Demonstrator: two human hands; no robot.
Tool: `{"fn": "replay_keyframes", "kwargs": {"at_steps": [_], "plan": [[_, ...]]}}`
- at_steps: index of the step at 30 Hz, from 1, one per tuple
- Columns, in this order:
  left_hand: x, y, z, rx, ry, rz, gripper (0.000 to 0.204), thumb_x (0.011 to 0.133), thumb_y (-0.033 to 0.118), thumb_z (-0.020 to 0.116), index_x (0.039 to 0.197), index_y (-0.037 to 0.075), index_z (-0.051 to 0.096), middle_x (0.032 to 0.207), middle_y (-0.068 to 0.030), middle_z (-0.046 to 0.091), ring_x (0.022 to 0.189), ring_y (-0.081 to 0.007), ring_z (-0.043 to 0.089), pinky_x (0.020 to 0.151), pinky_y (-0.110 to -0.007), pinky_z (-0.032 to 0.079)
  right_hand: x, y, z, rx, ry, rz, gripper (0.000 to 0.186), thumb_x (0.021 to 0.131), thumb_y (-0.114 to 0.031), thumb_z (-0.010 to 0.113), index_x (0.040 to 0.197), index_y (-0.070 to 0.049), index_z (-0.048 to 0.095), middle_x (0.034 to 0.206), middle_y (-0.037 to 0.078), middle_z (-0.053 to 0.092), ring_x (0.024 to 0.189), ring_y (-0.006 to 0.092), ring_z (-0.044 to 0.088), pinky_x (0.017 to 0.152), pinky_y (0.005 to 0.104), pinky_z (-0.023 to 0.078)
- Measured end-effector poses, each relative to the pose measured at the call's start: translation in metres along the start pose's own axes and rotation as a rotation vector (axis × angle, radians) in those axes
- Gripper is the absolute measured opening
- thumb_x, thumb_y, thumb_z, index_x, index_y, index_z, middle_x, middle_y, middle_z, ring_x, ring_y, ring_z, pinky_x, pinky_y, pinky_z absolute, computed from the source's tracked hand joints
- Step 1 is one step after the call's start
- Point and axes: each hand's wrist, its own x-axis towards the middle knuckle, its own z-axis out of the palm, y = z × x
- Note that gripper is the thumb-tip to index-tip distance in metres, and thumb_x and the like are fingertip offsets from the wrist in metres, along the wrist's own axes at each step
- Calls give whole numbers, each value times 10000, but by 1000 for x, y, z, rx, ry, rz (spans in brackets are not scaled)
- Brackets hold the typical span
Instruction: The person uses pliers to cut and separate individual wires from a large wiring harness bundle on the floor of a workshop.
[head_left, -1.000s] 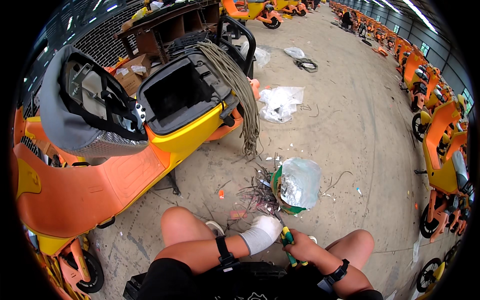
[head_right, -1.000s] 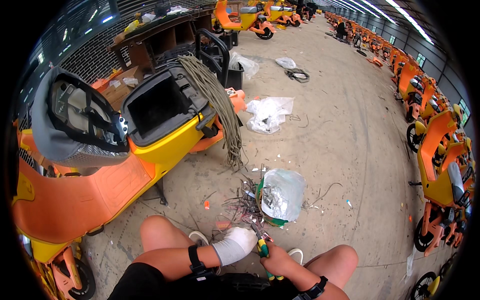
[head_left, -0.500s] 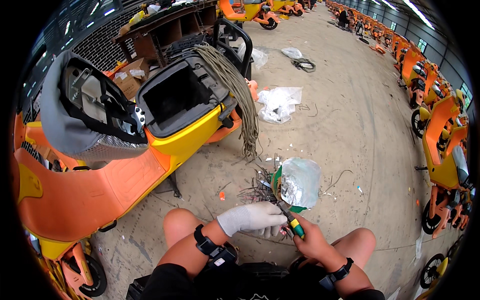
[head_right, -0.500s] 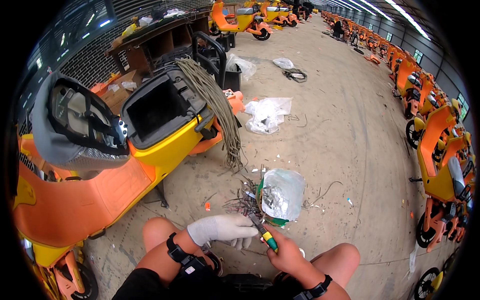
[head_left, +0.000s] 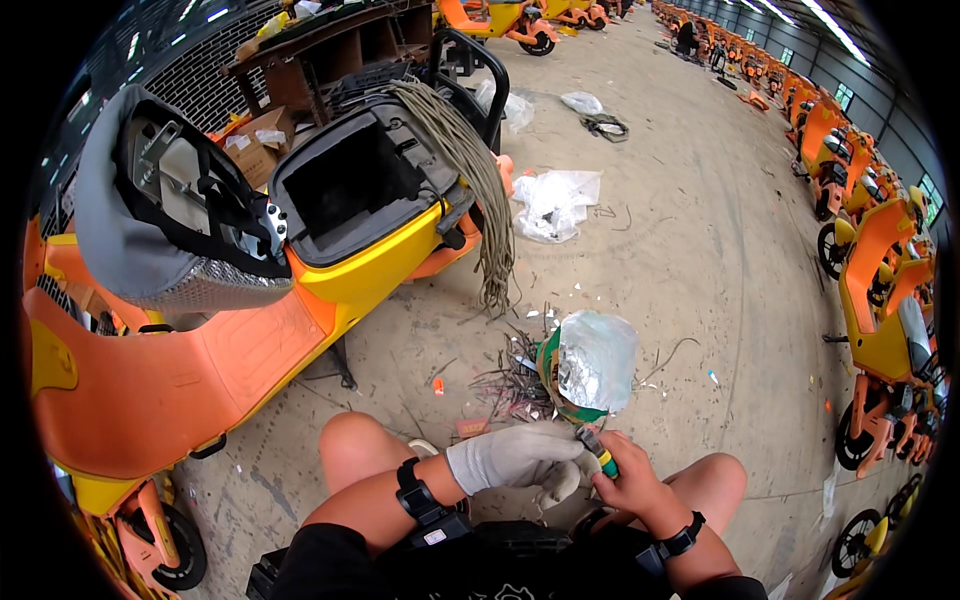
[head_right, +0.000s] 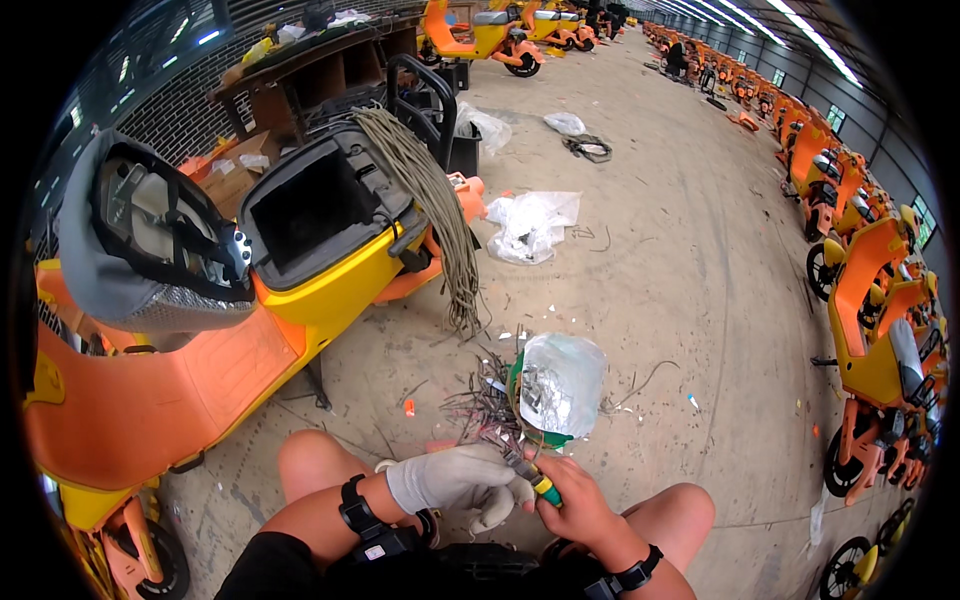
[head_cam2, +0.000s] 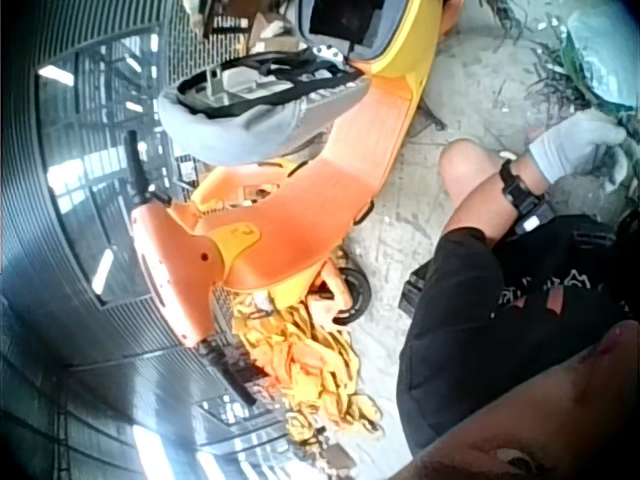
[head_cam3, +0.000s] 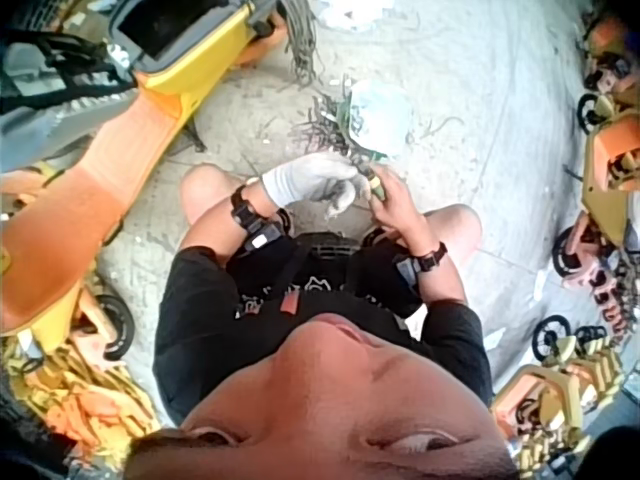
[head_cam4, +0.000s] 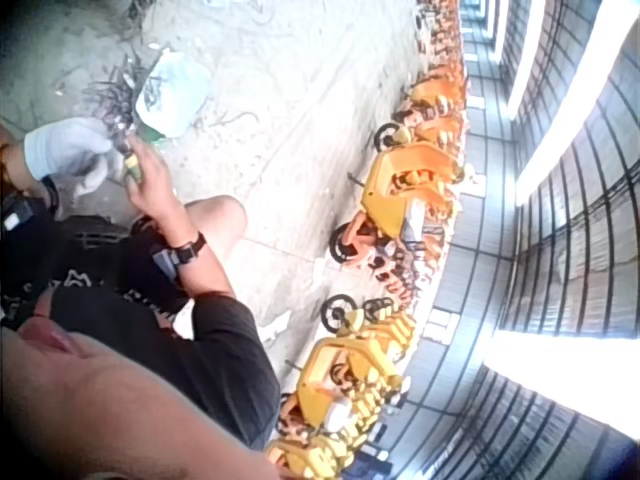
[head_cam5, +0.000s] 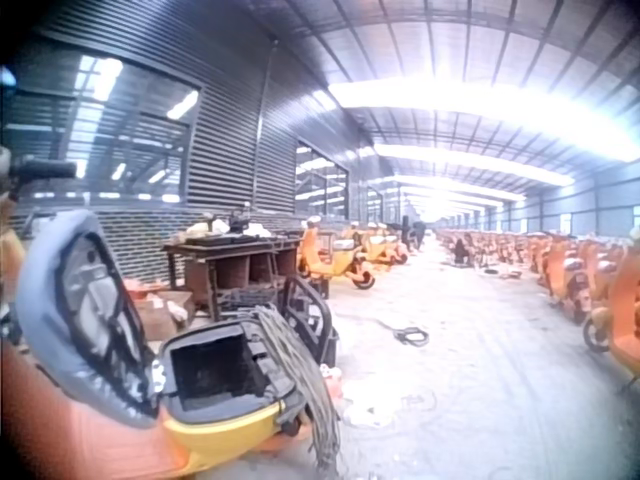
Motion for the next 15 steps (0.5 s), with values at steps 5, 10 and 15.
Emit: {"fn": "replay_keyframes", "kwargs": {"at_steps": [5, 10, 15], "plan": [[-2, 15, -7, 490, 276, -71, 417, 1022, 331, 450, 1049, -32, 652, 723, -112, 683, 587, -165, 648, 543, -262, 499, 0, -1, 4, 25, -24, 165, 677, 739, 34, 576, 1398, -68, 465, 1170, 216, 623, 1045, 403, 608, 887, 429, 501], [-1, 21, -2, 899, 434, -180, 375, 1012, 300, 428, 990, -3, 647, 740, -109, 697, 604, -189, 670, 606, -320, 533, 0, -6, 4, 93, -113, 314, 673, 770, 6, 571, 1422, -93, 439, 1149, 239, 632, 1027, 426, 624, 867, 439, 510], [-3, 18, -5, 1524, 498, -69, 363, 989, 294, 439, 903, -2, 632, 751, -151, 685, 685, -291, 683, 714, -411, 538, -3, -3, 12, 89, -191, 461, 674, 784, -29, 585, 1433, -91, 418, 1052, 260, 651, 952, 439, 640, 829, 431, 521]]}}
